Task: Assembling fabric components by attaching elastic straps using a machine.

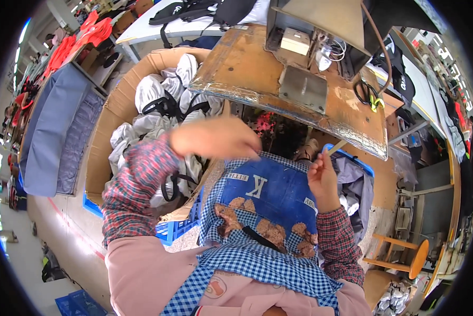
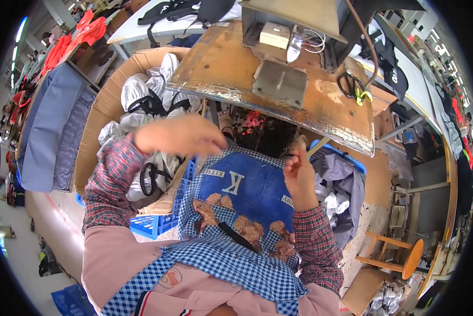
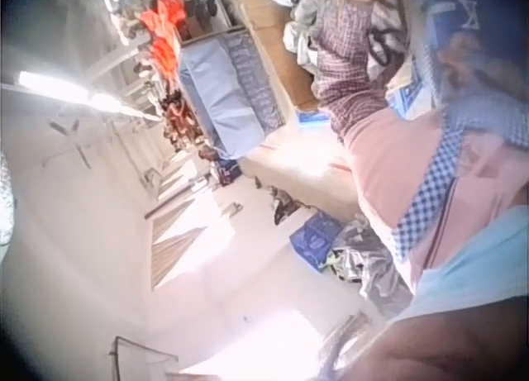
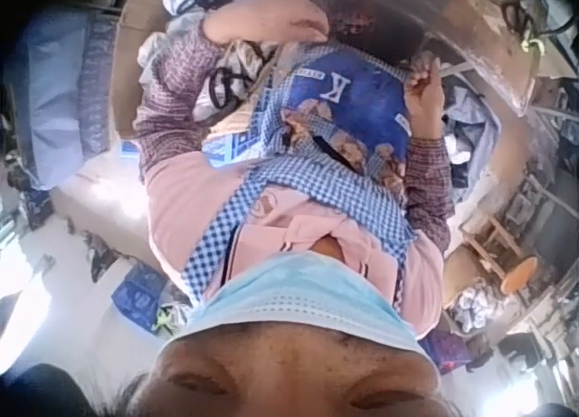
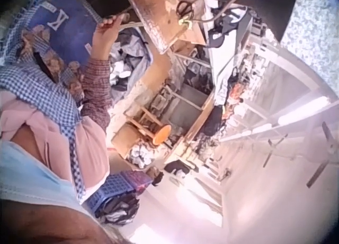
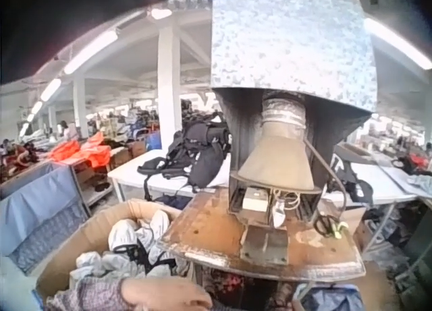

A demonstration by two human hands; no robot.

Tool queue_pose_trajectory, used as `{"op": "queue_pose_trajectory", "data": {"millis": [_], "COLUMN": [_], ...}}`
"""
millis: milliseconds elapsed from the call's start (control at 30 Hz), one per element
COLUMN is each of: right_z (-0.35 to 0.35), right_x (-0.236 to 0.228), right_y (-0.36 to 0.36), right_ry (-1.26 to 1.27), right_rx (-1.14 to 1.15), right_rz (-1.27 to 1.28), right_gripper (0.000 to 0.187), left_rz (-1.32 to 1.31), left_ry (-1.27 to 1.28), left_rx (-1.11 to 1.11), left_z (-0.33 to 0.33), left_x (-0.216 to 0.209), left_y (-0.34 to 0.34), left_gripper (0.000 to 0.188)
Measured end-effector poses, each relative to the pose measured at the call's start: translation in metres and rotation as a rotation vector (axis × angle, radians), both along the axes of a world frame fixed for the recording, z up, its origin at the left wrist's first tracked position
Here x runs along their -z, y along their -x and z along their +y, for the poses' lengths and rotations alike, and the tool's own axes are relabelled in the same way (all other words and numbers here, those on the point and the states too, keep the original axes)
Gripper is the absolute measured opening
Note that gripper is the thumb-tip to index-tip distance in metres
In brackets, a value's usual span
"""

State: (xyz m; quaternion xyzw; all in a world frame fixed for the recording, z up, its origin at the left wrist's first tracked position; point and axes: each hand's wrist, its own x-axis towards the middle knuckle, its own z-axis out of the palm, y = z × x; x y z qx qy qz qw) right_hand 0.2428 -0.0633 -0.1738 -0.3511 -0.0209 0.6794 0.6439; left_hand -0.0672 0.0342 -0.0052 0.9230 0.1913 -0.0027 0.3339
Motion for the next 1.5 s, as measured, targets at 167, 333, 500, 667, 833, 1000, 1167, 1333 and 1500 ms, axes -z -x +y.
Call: {"op": "queue_pose_trajectory", "data": {"millis": [167, 333, 500, 667, 833, 1000, 1167, 1333, 1500], "right_z": [-0.01, -0.025, -0.033, -0.038, -0.041, -0.043, -0.055, -0.06, -0.06], "right_x": [-0.003, 0.005, -0.004, -0.033, -0.047, -0.108, -0.117, -0.098, -0.098], "right_y": [-0.005, -0.003, -0.012, 0.004, 0.022, 0.089, 0.097, 0.069, 0.053], "right_ry": [0.041, 0.064, 0.117, 0.128, -0.185, -0.71, -1.0, -0.734, -0.56], "right_rx": [0.078, 0.092, 0.124, -0.035, -0.2, -0.102, -0.247, -0.183, -0.058], "right_rz": [-0.024, 0.073, -0.012, -0.309, -0.808, -1.223, -1.334, -1.452, -1.504], "right_gripper": [0.023, 0.017, 0.025, 0.031, 0.023, 0.031, 0.035, 0.033, 0.031], "left_rz": [0.411, 0.655, 0.731, 0.63, 0.266, 0.062, -0.046, -0.325, -0.234], "left_ry": [-0.601, -1.069, -0.866, -0.893, -0.939, -0.207, 0.493, 0.005, -0.232], "left_rx": [-0.779, -1.132, -1.273, -1.237, -1.06, -0.534, -0.204, -0.289, -0.333], "left_z": [0.109, 0.131, 0.152, 0.162, 0.107, -0.023, -0.051, -0.066, -0.084], "left_x": [0.086, 0.196, 0.213, 0.169, 0.05, -0.033, -0.008, 0.001, -0.013], "left_y": [0.179, 0.25, 0.249, 0.305, 0.2, 0.068, -0.004, -0.05, -0.075], "left_gripper": [0.027, 0.058, 0.051, 0.032, 0.022, 0.02, 0.026, 0.018, 0.018]}}
